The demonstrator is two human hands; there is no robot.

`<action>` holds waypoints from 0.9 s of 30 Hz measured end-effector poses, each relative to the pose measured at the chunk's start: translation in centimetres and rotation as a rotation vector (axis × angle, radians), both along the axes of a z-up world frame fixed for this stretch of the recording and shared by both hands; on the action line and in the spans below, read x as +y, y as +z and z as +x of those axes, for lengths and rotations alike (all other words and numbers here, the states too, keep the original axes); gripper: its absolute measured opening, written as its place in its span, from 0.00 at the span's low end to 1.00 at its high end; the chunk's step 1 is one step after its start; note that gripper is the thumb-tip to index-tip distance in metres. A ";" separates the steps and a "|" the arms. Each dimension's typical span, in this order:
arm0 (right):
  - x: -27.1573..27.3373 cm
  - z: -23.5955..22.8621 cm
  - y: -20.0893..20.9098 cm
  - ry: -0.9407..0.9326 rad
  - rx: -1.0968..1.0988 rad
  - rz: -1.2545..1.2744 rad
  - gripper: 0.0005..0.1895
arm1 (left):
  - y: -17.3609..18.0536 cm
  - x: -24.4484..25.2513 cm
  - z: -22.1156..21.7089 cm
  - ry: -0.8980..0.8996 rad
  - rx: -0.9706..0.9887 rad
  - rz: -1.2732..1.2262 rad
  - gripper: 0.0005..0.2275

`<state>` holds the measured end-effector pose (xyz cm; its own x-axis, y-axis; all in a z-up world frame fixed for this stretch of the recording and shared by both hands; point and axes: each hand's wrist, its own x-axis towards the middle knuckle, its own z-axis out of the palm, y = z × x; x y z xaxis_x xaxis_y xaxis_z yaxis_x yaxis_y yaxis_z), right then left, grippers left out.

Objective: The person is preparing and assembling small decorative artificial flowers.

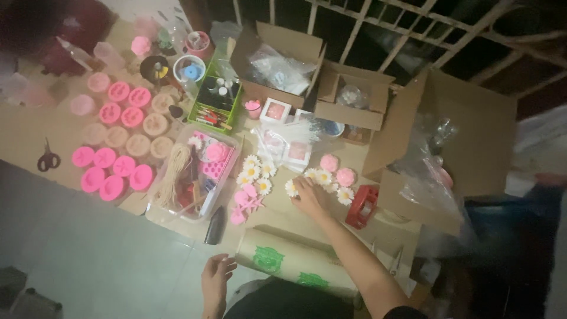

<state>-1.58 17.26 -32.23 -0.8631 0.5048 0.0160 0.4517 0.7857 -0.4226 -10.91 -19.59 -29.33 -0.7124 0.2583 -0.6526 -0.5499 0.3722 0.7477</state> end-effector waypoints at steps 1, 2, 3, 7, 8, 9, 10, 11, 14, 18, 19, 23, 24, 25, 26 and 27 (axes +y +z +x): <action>0.1 -0.3 -0.7 0.009 0.000 -0.004 0.32 | 0.1 0.6 0.0 0.009 0.000 -0.004 0.15; 0.1 -0.7 -1.5 0.004 0.015 0.043 0.28 | 0.2 1.2 0.1 -0.111 0.181 -0.084 0.14; -0.1 -0.7 -2.3 -0.002 0.026 0.088 0.24 | 0.3 1.5 0.3 -0.234 0.357 -0.166 0.14; -1.0 0.4 -3.0 -0.094 -0.061 0.131 0.20 | 0.2 3.9 -0.4 -0.354 0.738 -0.238 0.17; -1.2 1.7 -3.0 -0.181 0.025 0.071 0.18 | -0.9 4.1 -0.7 -0.412 0.772 -0.256 0.17; -1.6 3.0 -3.1 -0.269 0.112 0.009 0.16 | -2.1 4.1 -1.1 -0.472 0.808 -0.275 0.17; -1.6 5.5 -3.0 -0.256 0.111 0.004 0.16 | -2.3 3.9 -0.9 -0.461 0.805 -0.285 0.17; -1.5 7.9 -2.7 -0.402 0.113 -0.089 0.12 | -2.5 3.8 -0.8 -0.479 0.584 -0.218 0.14; -2.5 16.3 -2.2 -0.614 0.191 -0.230 0.11 | -1.8 2.7 -0.4 -0.492 0.382 -0.162 0.12; -6.2 21.2 6.1 -0.915 -0.180 -0.320 0.18 | -1.2 1.0 0.4 -0.477 0.369 -0.081 0.10; -6.8 21.6 5.4 -0.903 -0.185 -0.320 0.18 | -1.2 0.8 0.7 -0.466 0.366 -0.086 0.10; -7.9 19.7 1.3 -0.728 -0.164 -0.338 0.15 | -1.6 1.2 1.3 -0.417 0.421 -0.107 0.11; -8.3 18.8 -0.2 -0.568 0.082 -0.261 0.12 | -2.0 1.2 1.7 -0.394 0.446 -0.127 0.11; -8.5 15.7 -0.2 -0.568 0.081 -0.260 0.12 | -2.2 1.5 1.8 -0.394 0.445 -0.126 0.11; -8.6 12.6 -0.2 -0.536 0.116 -0.477 0.13 | -2.5 1.7 1.9 -0.383 0.466 -0.144 0.12; -8.7 9.5 -0.3 -0.501 0.152 -0.692 0.14 | -2.9 2.0 2.0 -0.373 0.488 -0.160 0.13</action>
